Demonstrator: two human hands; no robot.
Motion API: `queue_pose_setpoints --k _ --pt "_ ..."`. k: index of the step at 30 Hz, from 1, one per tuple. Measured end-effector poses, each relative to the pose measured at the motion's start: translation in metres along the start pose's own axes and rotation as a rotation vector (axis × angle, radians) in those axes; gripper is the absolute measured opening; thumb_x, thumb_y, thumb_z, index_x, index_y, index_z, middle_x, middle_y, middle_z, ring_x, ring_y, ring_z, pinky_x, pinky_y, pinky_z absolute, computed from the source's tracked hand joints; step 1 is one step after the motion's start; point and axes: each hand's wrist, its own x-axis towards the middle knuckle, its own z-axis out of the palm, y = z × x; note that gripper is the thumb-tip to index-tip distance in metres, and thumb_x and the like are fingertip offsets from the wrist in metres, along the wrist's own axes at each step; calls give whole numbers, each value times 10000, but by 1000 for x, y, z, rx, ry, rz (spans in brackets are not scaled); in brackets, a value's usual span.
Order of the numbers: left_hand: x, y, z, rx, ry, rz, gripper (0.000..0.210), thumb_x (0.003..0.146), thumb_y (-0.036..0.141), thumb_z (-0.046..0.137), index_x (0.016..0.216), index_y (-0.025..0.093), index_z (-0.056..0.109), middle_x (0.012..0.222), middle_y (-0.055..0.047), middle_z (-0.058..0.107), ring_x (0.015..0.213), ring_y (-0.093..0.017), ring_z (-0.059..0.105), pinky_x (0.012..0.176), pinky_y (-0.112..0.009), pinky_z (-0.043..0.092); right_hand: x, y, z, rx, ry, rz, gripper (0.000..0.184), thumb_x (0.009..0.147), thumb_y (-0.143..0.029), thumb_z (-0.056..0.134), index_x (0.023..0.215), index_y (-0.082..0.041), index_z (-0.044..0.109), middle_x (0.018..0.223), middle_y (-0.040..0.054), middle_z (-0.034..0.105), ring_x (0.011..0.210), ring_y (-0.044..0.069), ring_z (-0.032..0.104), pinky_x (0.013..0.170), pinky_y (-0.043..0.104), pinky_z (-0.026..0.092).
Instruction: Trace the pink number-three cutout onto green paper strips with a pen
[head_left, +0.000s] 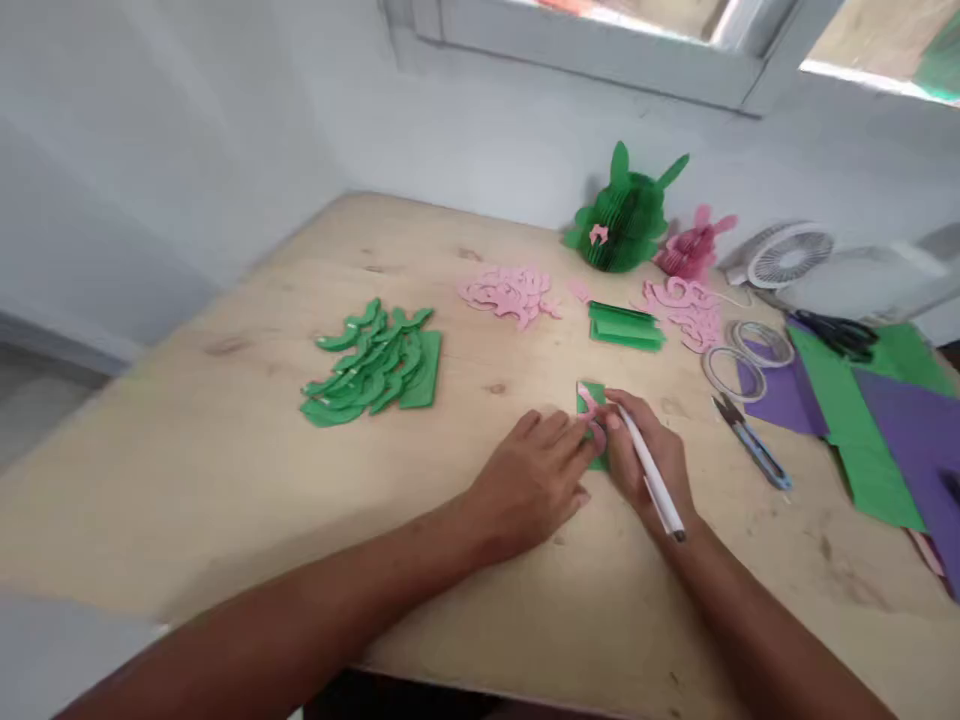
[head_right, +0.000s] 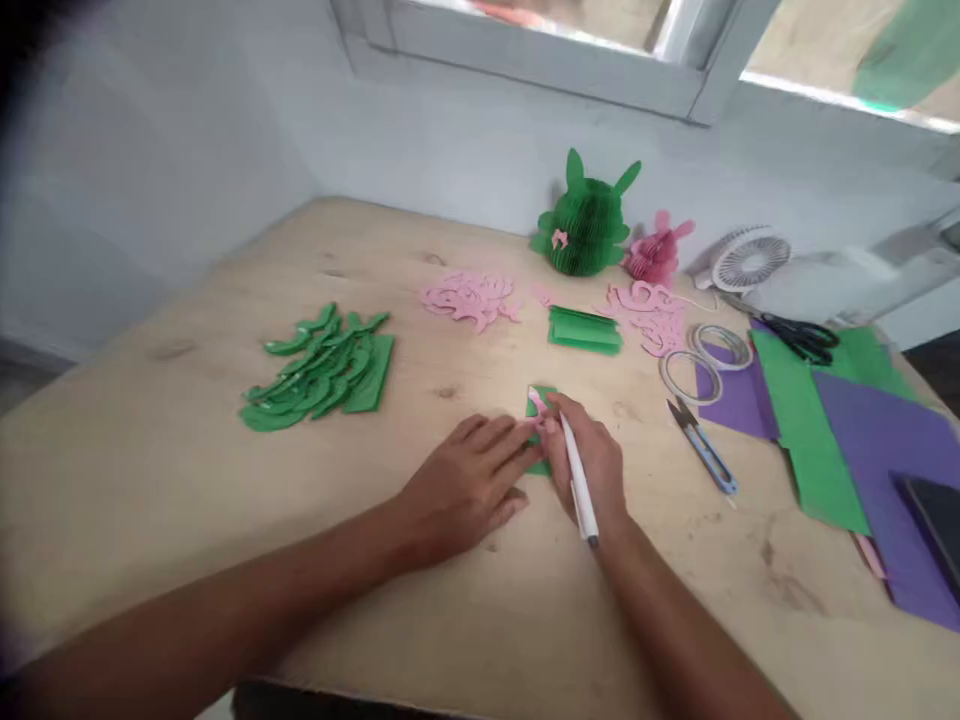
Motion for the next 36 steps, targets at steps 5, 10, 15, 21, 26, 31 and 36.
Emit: queue_pose_setpoints --k 5,10,15,21,26,31,36 --pt "0 -1 0 -1 12 4 420 915 333 486 1296 158 474 1386 -128 459 1213 -300 442 1001 -470 351 2 -1 1 29 12 -13 278 938 -321 439 1160 -219 572 981 42 739 868 204 690 768 328 530" --pt "-1 -1 2 0 35 14 412 910 325 492 1283 152 479 1364 -131 478 1204 -297 442 992 -467 355 2 -2 0 16 18 -33 258 939 -300 445 1146 -221 577 957 29 736 841 184 688 747 301 523" --pt "-1 -2 2 -5 40 16 412 909 324 496 1284 155 477 1346 -127 492 1197 -295 445 989 -463 355 2 -1 1 -8 23 -36 253 938 -294 445 1145 -229 576 945 21 739 838 186 690 740 298 522" --pt "-1 -2 2 -2 39 18 415 907 328 500 1284 155 478 1350 -128 487 1199 -297 444 985 -463 360 2 -2 0 -23 19 -32 259 932 -294 449 1145 -224 579 946 21 739 824 189 692 731 300 525" --pt "0 -1 2 0 34 15 404 909 325 493 1275 155 488 1353 -130 482 1196 -297 451 985 -462 364 1 -3 0 -20 45 -54 259 934 -292 449 1152 -232 576 967 20 737 836 183 692 741 297 525" --pt "0 -1 1 -8 27 12 415 916 322 479 1289 141 479 1367 -143 466 1201 -300 446 998 -475 356 1 -4 0 -53 41 -131 273 937 -296 448 1162 -221 585 1020 42 730 892 191 687 808 318 515" --pt "0 -2 2 -14 31 16 417 915 337 488 1285 146 481 1334 -141 488 1200 -298 446 989 -466 363 2 -1 0 -99 5 -160 283 941 -303 438 1158 -212 595 1001 45 733 880 194 681 818 329 511"
